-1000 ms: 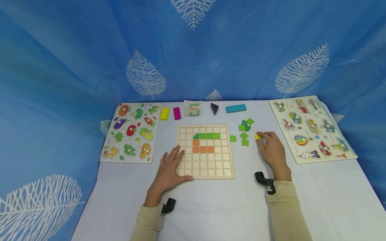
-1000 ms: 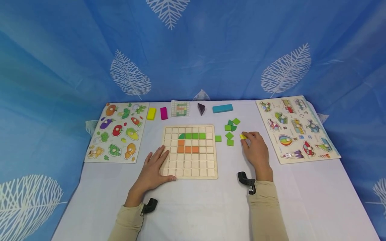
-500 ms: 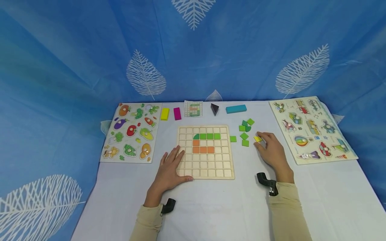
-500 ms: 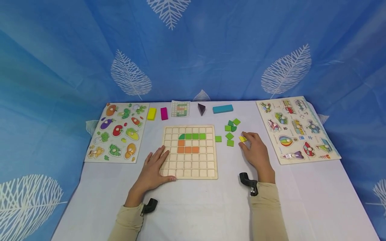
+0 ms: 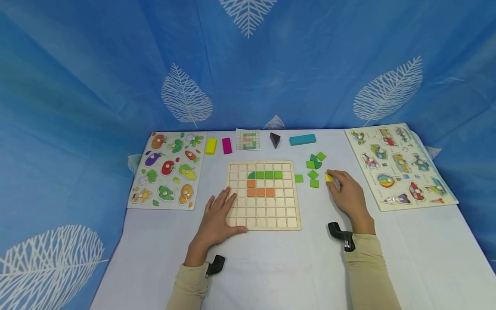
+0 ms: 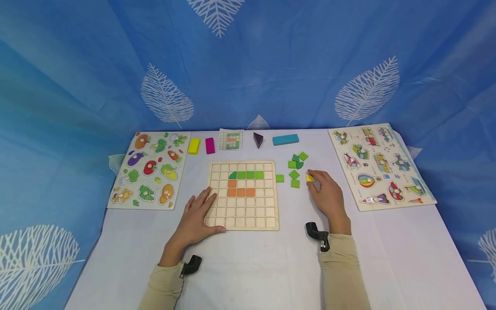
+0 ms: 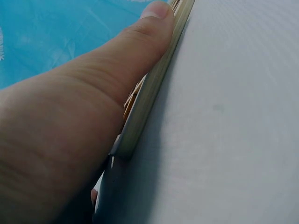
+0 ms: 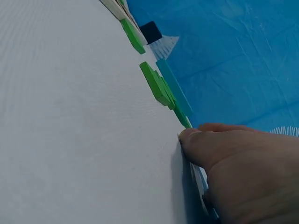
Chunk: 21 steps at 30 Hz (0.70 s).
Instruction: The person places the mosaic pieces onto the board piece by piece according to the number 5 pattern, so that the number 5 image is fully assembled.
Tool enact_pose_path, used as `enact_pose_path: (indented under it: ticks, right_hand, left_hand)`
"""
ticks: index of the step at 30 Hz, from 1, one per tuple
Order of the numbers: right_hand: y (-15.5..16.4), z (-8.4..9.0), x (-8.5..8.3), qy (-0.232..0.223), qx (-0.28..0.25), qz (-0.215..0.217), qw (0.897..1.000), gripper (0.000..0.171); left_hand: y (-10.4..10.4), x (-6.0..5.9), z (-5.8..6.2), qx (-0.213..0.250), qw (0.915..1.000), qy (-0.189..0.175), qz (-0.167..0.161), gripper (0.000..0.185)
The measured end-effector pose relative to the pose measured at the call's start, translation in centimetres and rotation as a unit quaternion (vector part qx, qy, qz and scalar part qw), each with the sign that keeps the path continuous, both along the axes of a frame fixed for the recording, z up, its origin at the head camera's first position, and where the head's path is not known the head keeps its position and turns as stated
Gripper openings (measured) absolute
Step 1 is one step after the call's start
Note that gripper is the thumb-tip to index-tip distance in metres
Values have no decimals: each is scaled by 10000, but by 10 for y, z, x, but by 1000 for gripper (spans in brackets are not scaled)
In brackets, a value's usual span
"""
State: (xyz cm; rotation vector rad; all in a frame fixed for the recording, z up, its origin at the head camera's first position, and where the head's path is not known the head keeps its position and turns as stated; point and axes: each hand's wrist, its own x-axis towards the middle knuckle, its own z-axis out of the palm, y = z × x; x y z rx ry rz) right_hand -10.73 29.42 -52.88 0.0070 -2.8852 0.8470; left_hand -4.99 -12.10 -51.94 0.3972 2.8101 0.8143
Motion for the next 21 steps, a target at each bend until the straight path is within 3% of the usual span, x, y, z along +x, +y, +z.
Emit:
enact_pose_path:
  ticks: [7, 11, 15, 21]
  right_hand:
    - [-4, -4, -2, -71, 8, -168, 9998, 37]
    - [-15, -3, -1, 127, -140, -147, 9997, 37]
    - [-43, 2, 6, 339, -202, 357, 9986, 36]
    - [-93, 8, 14, 254, -228, 1275, 9913, 36]
  left_hand:
    - [0, 0, 0, -38, 10000, 58, -15, 115]
    - [0, 0, 0, -8, 10000, 67, -11, 115]
    - [-1, 0, -1, 10, 9999, 108, -20, 116]
    - [-2, -1, -4, 5, 9999, 145, -12, 116]
